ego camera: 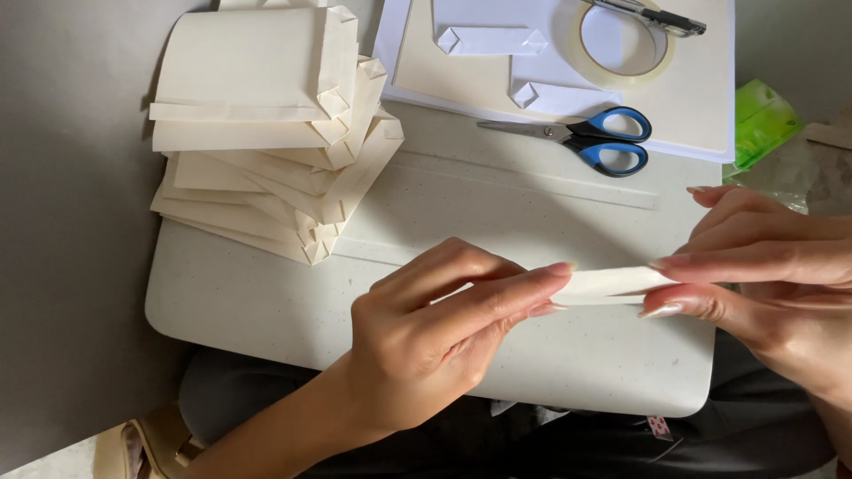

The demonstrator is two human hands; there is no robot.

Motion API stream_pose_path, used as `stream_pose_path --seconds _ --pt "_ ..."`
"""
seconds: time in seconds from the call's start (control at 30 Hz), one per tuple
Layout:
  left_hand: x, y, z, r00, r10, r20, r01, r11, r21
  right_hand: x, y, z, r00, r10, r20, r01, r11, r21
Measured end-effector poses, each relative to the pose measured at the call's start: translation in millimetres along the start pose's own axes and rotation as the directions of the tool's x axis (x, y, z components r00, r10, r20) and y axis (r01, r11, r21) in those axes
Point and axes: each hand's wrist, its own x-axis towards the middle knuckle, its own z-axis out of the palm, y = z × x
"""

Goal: Folding and creasing paper to create small bags or envelopes on a white table.

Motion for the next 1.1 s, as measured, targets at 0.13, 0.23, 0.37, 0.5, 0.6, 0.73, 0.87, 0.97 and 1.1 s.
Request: stream_pose_path --seconds 0.13,0.23,0.37,0.5,0.6,0.73,0.87,0.97,1.1 --pt "2 1 0 0.996 0.089 0.009 -0.089 0.991 0.097 -2 -1 -2 0.999 -0.035 0.024 0.036 0.997 -0.07" --pt "3 3 -2 0.993 0.111 0.036 -0.114 0.985 0.128 -6 -3 -4 0.996 -0.089 0.023 0.091 0.973 -0.212" --pt "2 0 -3 0.984 0.148 0.1 -0.17 0.947 0.271 -8 -10 -6 0.987 -0.147 0.071 0.163 0.887 -0.431" --pt "3 2 -4 0.981 0.164 0.1 -0.187 0.932 0.311 -9 -11 -7 0.978 -0.187 0.09 0.206 0.82 -0.534" --pt "1 1 -6 0.989 0.114 0.097 -0.136 0.958 0.254 0 -9 -7 0.957 -0.264 0.118 0.286 0.804 -0.521" --pt "0 -3 -6 0.983 0.146 0.109 -0.171 0.942 0.29 8 -15 -3 0.96 -0.269 0.083 0.276 0.846 -0.455" --pt "-4 -6 -6 0.989 0.133 0.061 -0.144 0.96 0.24 11 -19 0 0.97 -0.222 0.103 0.245 0.889 -0.388" --pt "-1 -6 -9 0.991 0.116 0.067 -0.128 0.969 0.214 10 -16 1 0.973 -0.199 0.118 0.229 0.909 -0.349" --pt "5 -6 -11 0.985 0.16 0.058 -0.169 0.96 0.222 7 -12 0 0.978 -0.15 0.148 0.187 0.941 -0.284"
